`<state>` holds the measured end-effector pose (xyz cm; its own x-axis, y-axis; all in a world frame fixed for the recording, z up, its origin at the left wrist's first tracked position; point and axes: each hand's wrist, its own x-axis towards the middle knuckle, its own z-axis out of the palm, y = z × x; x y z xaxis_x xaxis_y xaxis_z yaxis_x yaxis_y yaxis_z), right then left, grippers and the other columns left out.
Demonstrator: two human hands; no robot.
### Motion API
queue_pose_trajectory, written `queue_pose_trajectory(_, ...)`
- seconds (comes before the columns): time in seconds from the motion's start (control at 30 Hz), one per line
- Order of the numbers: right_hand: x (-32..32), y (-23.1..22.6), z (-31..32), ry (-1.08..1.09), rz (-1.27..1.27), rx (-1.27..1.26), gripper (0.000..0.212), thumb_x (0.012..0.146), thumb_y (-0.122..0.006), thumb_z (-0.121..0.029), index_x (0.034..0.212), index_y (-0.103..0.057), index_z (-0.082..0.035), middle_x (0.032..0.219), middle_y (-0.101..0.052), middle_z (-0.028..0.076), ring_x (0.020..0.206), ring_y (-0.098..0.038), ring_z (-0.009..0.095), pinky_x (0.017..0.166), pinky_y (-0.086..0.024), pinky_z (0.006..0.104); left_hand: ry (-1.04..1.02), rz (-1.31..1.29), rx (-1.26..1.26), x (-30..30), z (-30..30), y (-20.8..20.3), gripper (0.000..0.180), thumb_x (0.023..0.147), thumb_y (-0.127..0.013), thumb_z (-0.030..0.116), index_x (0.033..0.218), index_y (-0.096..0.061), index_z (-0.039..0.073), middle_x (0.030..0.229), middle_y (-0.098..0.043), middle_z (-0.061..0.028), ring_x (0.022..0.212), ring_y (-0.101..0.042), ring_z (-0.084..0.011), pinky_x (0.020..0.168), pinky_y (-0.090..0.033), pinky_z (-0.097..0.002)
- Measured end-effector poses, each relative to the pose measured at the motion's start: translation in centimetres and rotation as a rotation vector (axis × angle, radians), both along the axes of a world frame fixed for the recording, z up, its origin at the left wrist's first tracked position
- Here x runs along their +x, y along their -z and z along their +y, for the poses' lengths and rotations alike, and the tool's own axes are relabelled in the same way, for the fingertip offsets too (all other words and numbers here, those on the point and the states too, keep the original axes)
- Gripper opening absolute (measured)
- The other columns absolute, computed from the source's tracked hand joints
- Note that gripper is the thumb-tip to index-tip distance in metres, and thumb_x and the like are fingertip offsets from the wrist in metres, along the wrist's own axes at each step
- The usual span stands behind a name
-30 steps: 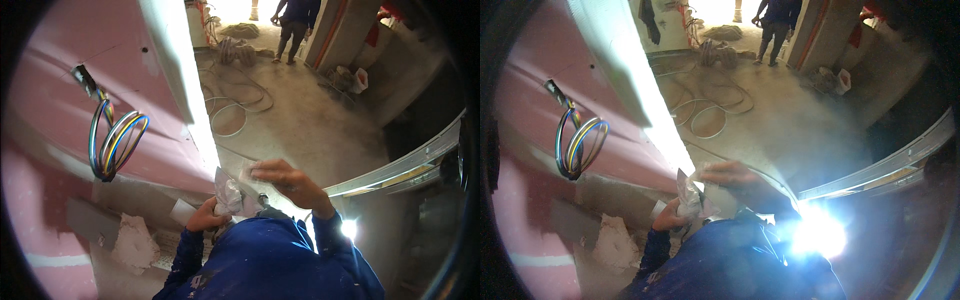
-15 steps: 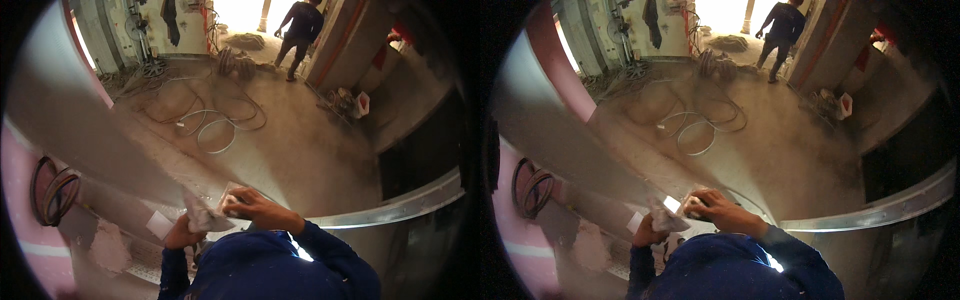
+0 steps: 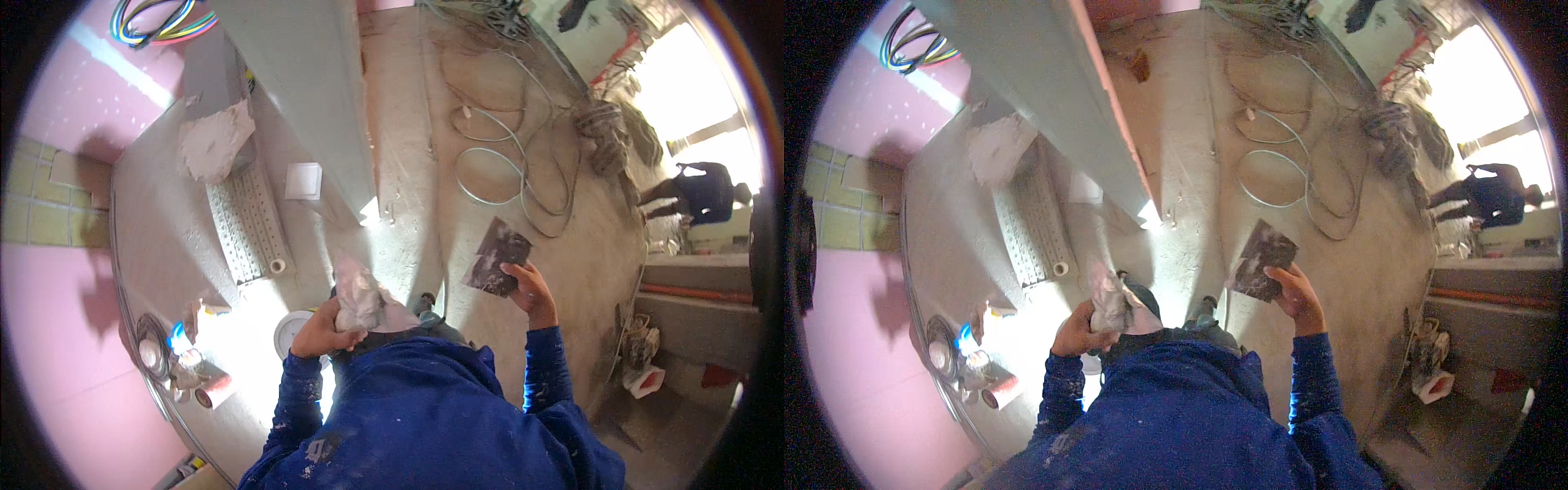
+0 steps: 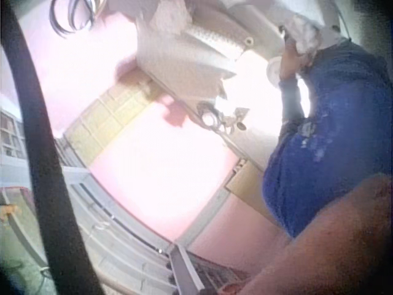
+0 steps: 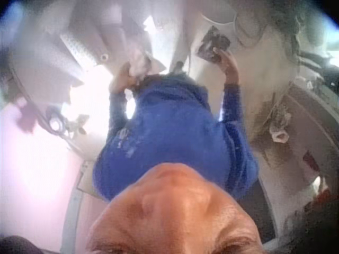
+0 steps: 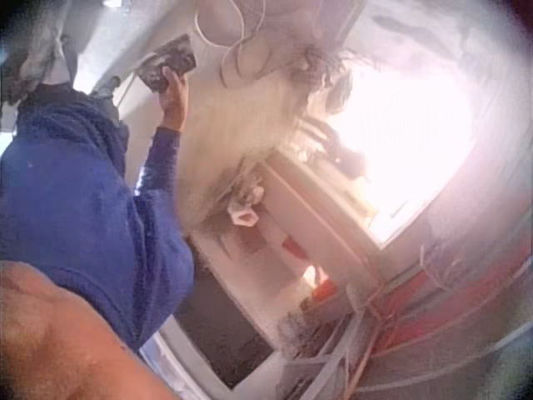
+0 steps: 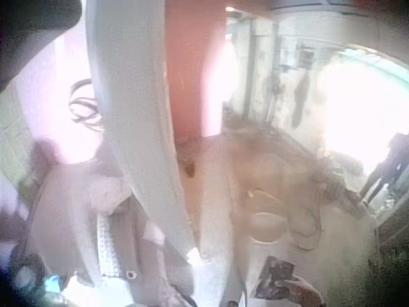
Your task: The person applies plaster to a wall using a trowel and a hawk. They repeatedly scoop plaster from the hawk and smooth it onto the wall surface, working on different sections of the wall.
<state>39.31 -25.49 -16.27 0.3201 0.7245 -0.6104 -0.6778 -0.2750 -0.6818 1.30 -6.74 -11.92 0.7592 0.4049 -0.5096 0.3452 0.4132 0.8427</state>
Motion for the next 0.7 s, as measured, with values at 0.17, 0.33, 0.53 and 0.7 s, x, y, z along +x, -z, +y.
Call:
queue_pose_trajectory(0.17, 1.0, 2.5, 7.4, -0.105, -0.081, -0.016, 0.043, 0.09, -0.066, -0.012, 0.129, -0.052, 0.0, 0.118, -0.065, 0.011, 0.101, -0.065, 0.022, 0.088, -0.055, 0.038, -0.396, -0.129, -0.072, -3.5, 1.0, 4.4, 0.058, 0.074, -0.081, 0.007, 0.122, -0.05, -0.002, 0.084, -0.065, -0.009, 0.064, -0.062, -0.0145, 0.055, -0.052, -0.0279)
queue_pose_trajectory(0.33, 3.4, 10.9, 16.1, -0.302, -0.382, 0.035, 0.043, 0.093, -0.066, -0.019, 0.13, -0.052, -0.001, 0.119, -0.064, 0.011, 0.107, -0.063, 0.021, 0.093, -0.052, 0.0392, -0.671, -0.218, 0.161, -4.3, 7.3, 15.8, 0.045, 0.074, -0.074, 0.006, 0.113, -0.052, 0.0, 0.079, -0.064, -0.0093, 0.058, -0.061, -0.0149, 0.051, -0.051, -0.0281)
queue_pose_trajectory(0.53, 6.8, 20.4, 20.9, 0.036, -0.109, 0.553, 0.036, 0.096, -0.062, -0.021, 0.127, -0.056, -0.003, 0.124, -0.064, 0.013, 0.114, -0.061, 0.027, 0.099, -0.049, 0.0425, -0.807, -0.291, 0.315, -2.2, 12.6, 28.6, 0.032, 0.078, -0.066, 0.007, 0.107, -0.054, -0.001, 0.076, -0.063, -0.0088, 0.054, -0.057, -0.0135, 0.048, -0.048, -0.0274)
queue_pose_trajectory(0.7, 10.0, 22.6, 25.6, 0.041, -0.24, 0.647, 0.03, 0.097, -0.058, -0.015, 0.124, -0.058, -0.002, 0.125, -0.063, 0.012, 0.115, -0.061, 0.027, 0.102, -0.047, 0.0431, -0.762, -0.517, 0.427, 0.4, 16.5, 35.1, 0.032, 0.079, -0.062, 0.003, 0.11, -0.053, -0.001, 0.077, -0.061, -0.0081, 0.053, -0.055, -0.0117, 0.046, -0.047, -0.0263)
